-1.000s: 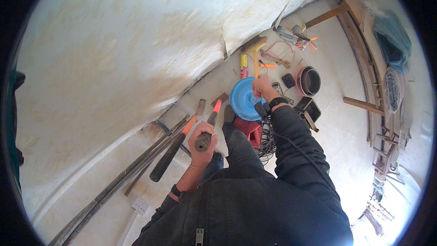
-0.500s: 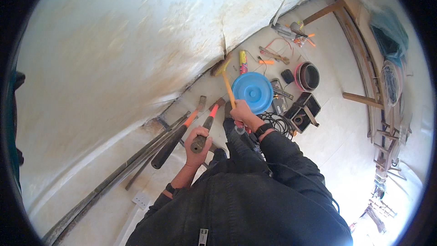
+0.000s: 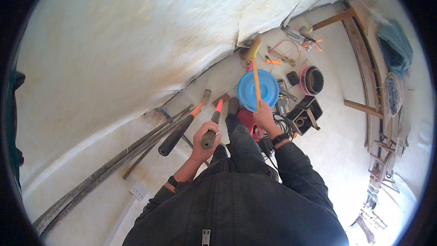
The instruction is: The person sweeps a tiled floor with a broom in a cluttered room. They move plastic jugs and metal poles out of the way to access the floor, then continue sweeping around the remaining items.
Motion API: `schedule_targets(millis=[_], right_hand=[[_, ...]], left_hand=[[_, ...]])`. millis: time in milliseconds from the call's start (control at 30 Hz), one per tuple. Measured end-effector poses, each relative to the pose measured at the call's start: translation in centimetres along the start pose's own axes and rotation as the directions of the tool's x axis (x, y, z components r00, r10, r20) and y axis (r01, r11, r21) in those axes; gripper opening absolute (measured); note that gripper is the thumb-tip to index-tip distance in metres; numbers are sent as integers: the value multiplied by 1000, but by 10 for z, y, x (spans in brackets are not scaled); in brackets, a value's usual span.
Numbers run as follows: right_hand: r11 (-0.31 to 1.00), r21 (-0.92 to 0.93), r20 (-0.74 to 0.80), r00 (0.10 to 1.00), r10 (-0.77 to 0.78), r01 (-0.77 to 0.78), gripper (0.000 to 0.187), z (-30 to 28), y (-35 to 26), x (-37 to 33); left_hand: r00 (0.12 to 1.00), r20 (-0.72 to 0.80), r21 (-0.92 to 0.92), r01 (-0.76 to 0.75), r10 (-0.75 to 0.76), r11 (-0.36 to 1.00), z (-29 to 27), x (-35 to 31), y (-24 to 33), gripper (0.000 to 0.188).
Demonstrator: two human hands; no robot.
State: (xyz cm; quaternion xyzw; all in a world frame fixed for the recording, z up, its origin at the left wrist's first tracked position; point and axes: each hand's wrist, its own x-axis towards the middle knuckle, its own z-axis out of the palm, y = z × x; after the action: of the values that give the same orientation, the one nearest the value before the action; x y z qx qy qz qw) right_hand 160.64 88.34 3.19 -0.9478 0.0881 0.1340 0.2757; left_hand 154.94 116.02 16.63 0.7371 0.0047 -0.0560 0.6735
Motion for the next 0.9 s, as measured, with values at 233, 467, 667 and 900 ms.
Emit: schedule_targets(millis=[233, 467, 667, 900], right_hand=[[991, 117, 454, 891, 0, -60, 45, -1, -42, -19], [981, 103, 386, 915, 115, -167, 54, -44, -28, -60], [996, 70, 337, 941, 21, -48, 52, 0, -28, -36], [990, 135, 306, 952, -18, -25, 42, -74, -24, -64]], left_hand=[[1000, 14, 22, 6, -7, 1000, 0, -3, 1, 24], [1000, 3, 7, 3, -3, 1000, -2, -2, -3, 25], [999, 13, 38, -32, 31, 999, 3, 0, -5, 24], [999, -41, 29, -25, 26, 999, 1, 6, -6, 29]])
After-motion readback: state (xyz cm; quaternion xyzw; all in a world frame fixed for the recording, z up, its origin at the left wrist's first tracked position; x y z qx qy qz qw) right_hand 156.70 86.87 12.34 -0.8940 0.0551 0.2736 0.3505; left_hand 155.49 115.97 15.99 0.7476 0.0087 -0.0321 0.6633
